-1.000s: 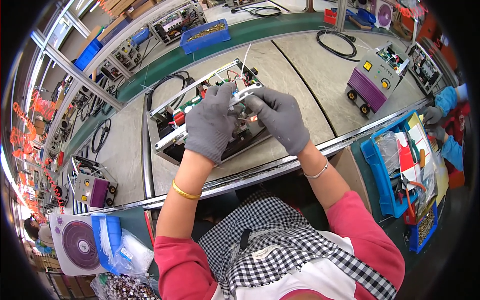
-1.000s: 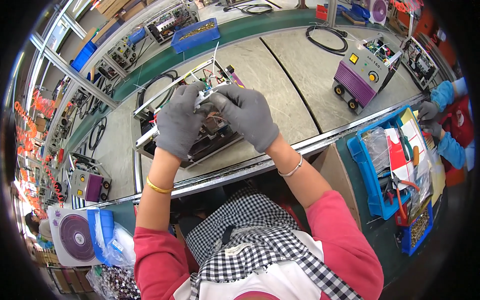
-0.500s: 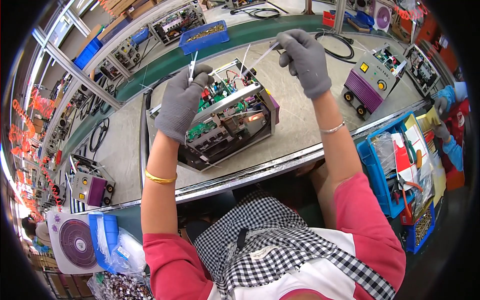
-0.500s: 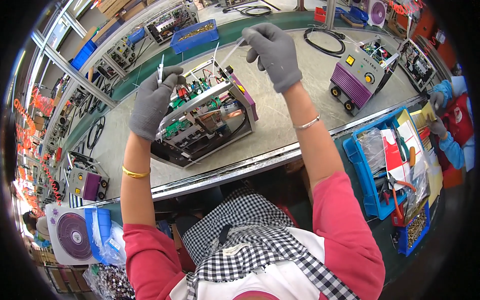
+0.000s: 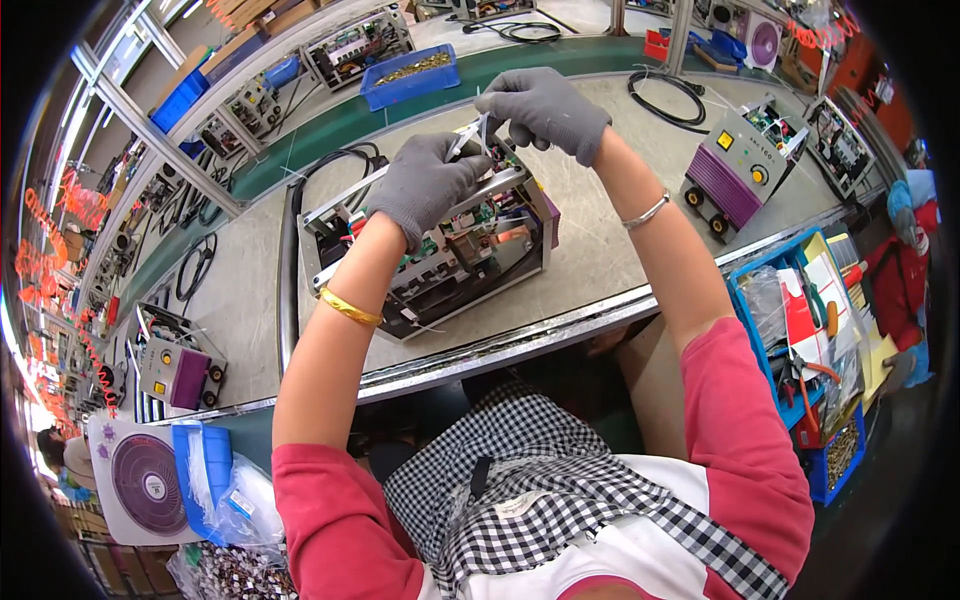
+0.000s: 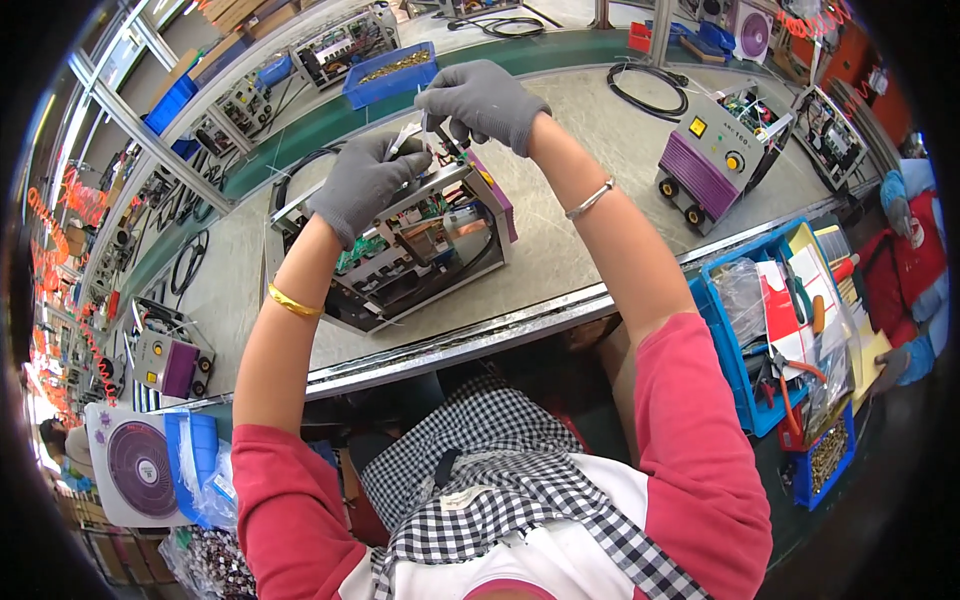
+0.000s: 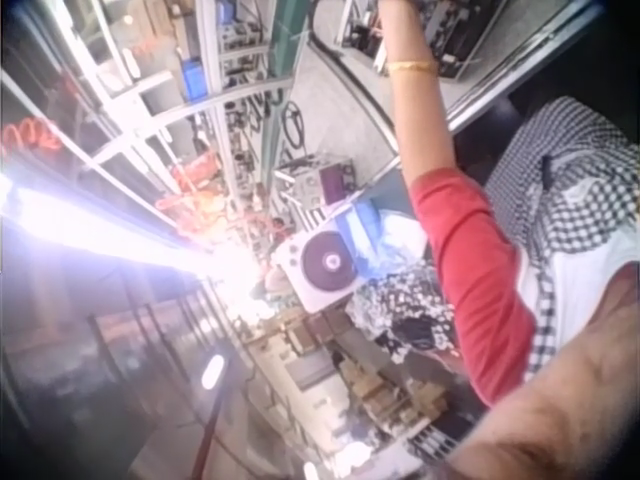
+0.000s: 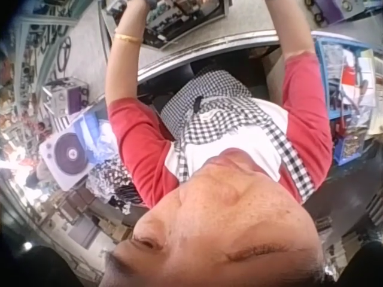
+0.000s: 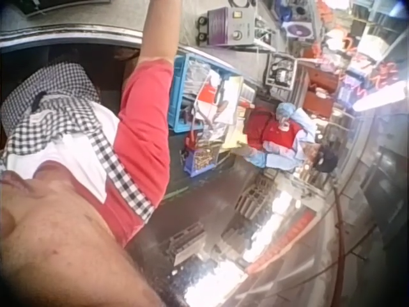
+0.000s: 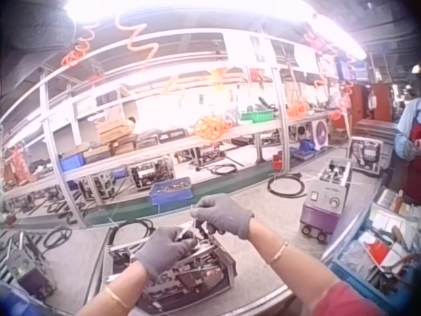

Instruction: Assembling the internal components of an electronic device, including wiring and securing parts.

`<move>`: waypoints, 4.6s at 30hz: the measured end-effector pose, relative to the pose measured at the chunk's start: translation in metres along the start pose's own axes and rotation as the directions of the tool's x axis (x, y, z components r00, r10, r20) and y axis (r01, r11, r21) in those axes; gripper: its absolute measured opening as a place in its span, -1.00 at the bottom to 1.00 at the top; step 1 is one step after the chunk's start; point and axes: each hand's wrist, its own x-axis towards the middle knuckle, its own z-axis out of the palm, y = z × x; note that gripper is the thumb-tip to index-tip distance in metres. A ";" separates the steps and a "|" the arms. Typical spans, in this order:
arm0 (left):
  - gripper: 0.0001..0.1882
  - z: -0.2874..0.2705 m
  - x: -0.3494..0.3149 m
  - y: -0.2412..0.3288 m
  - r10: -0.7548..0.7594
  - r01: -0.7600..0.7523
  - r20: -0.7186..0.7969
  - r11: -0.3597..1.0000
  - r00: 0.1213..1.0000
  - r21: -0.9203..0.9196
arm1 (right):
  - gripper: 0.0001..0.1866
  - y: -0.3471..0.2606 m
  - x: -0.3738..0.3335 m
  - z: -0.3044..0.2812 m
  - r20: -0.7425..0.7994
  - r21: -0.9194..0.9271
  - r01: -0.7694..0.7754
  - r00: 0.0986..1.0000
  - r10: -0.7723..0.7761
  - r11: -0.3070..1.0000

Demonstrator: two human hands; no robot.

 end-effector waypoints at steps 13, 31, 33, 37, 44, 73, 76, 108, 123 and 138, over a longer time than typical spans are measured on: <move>-0.83 -0.005 0.018 -0.016 -0.058 0.062 0.024 0.970 0.998 -0.237 | -0.82 0.042 -0.076 0.032 -0.100 -0.500 0.512 0.767 -0.634 0.698; -0.80 -0.010 0.013 -0.017 -0.102 0.136 0.128 0.947 0.987 -0.293 | -0.81 0.062 -0.071 0.065 0.217 -0.827 0.535 0.586 -0.781 0.172; -0.81 -0.009 0.014 -0.020 -0.071 0.111 0.128 0.933 0.989 -0.343 | -0.79 0.064 -0.069 0.064 0.212 -0.809 0.563 0.545 -0.811 0.166; -0.81 -0.007 0.010 -0.022 -0.048 0.071 0.070 0.930 0.996 -0.360 | -0.80 0.063 -0.067 0.065 0.137 -0.777 0.578 0.543 -0.829 0.250; -0.85 -0.009 -0.001 -0.018 -0.043 0.041 -0.002 0.959 0.999 -0.282 | -0.79 0.053 -0.069 0.055 0.096 -0.713 0.613 0.568 -0.817 0.342; -0.83 0.001 -0.021 -0.009 0.082 -0.098 -0.140 0.989 0.987 -0.112 | -0.50 0.000 -0.049 0.025 0.149 -0.327 0.115 0.986 -0.069 0.938; -0.83 0.001 -0.024 -0.005 0.095 -0.110 -0.144 0.988 0.985 -0.104 | -0.55 0.000 -0.046 0.023 0.155 -0.330 0.111 0.986 -0.062 0.937; -0.69 -0.016 -0.119 0.008 -0.072 -0.165 -0.252 0.581 0.965 -0.797 | -0.87 0.051 -0.091 0.065 0.226 -0.544 0.427 0.904 -0.364 0.722; -0.66 0.044 -0.145 -0.041 -0.191 -0.288 -0.316 0.161 0.929 -0.944 | -0.62 0.058 -0.167 0.133 0.182 0.138 0.100 0.975 -0.125 0.985; -0.75 0.083 -0.163 -0.078 -0.400 -0.451 -0.317 -0.305 0.860 -0.839 | -0.53 0.067 -0.169 0.152 0.070 -0.464 0.603 0.755 -0.652 0.648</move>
